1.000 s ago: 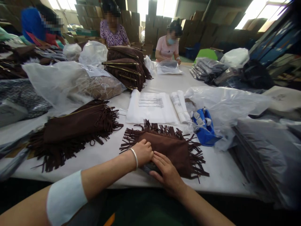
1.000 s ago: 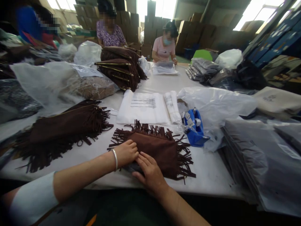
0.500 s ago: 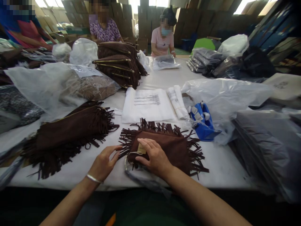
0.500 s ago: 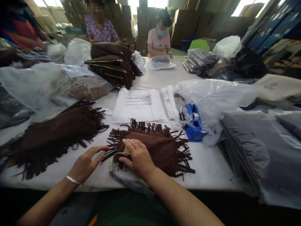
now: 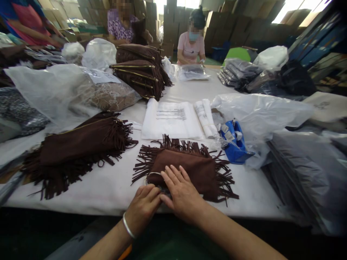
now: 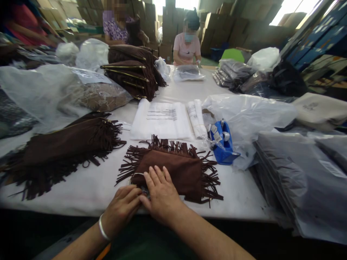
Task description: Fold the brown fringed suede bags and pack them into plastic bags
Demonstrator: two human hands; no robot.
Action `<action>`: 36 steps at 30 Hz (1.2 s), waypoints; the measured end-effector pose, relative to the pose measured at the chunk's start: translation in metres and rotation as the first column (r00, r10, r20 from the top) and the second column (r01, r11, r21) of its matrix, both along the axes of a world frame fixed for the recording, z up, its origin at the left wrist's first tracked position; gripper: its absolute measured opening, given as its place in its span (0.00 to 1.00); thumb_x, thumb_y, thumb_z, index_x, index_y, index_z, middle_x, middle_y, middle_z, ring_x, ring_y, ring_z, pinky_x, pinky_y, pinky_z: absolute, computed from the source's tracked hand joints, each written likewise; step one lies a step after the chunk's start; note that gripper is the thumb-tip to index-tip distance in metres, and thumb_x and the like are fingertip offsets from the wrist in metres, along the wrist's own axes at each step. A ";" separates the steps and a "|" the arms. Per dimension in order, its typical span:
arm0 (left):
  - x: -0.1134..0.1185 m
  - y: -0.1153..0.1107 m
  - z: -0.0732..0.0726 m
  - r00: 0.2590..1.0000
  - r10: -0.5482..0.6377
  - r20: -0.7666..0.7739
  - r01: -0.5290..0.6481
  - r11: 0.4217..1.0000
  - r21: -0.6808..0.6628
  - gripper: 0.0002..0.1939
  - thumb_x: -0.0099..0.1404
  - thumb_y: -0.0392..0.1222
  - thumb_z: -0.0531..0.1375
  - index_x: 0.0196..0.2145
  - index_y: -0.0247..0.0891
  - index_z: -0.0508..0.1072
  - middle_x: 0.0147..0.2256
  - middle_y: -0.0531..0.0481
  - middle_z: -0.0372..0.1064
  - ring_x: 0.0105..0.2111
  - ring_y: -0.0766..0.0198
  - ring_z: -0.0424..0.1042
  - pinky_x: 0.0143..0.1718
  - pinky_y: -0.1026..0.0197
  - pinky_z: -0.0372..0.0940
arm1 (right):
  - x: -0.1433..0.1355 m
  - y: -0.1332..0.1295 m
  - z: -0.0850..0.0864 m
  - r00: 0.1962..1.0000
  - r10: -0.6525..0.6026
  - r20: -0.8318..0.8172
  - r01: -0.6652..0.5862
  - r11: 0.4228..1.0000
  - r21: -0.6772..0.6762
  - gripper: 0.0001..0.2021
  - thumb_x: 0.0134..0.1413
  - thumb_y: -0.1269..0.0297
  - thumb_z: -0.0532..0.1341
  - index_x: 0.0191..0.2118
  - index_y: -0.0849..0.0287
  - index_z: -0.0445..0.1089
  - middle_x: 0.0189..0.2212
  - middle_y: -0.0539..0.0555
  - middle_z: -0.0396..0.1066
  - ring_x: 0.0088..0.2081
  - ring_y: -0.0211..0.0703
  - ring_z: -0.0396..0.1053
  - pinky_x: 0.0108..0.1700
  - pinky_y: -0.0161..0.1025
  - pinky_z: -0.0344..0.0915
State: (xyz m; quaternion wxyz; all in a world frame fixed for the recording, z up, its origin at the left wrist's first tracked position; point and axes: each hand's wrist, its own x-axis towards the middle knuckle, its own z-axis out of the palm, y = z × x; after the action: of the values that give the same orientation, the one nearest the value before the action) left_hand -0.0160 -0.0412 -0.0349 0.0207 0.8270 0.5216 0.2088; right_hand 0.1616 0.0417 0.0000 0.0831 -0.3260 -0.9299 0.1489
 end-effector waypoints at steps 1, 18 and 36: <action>0.002 0.002 0.000 0.999 0.005 0.031 -0.005 1.000 -0.008 0.09 0.67 0.35 0.52 0.41 0.38 0.72 0.37 0.45 0.71 0.41 0.56 0.67 0.44 0.54 0.62 | 0.001 -0.002 -0.001 0.999 0.044 0.017 -0.043 0.999 -0.022 0.35 0.56 0.53 0.55 0.65 0.64 0.46 0.65 0.61 0.43 0.65 0.53 0.38 0.65 0.53 0.36; 0.004 -0.040 -0.010 0.172 0.650 0.740 0.193 0.714 -0.673 0.23 0.67 0.54 0.51 0.50 0.37 0.71 0.50 0.40 0.69 0.49 0.53 0.69 0.49 0.53 0.67 | -0.026 0.026 -0.028 0.997 -0.033 0.075 0.011 0.961 0.275 0.24 0.55 0.79 0.51 0.59 0.73 0.57 0.55 0.69 0.62 0.55 0.53 0.64 0.54 0.47 0.64; -0.029 0.078 -0.004 -0.539 0.524 0.659 0.293 0.850 -0.437 0.20 0.66 0.50 0.53 0.46 0.33 0.72 0.46 0.42 0.72 0.51 0.52 0.68 0.57 0.48 0.58 | -0.007 -0.034 -0.052 0.993 0.078 -0.083 -0.040 0.924 0.381 0.21 0.59 0.76 0.49 0.58 0.69 0.60 0.54 0.63 0.65 0.55 0.50 0.64 0.54 0.43 0.65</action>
State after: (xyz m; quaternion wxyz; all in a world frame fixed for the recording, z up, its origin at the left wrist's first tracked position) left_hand -0.0453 0.0368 -0.0387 0.6268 0.0879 0.3636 0.6835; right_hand 0.1546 0.0081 -0.0520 0.1850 -0.2680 -0.9454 -0.0152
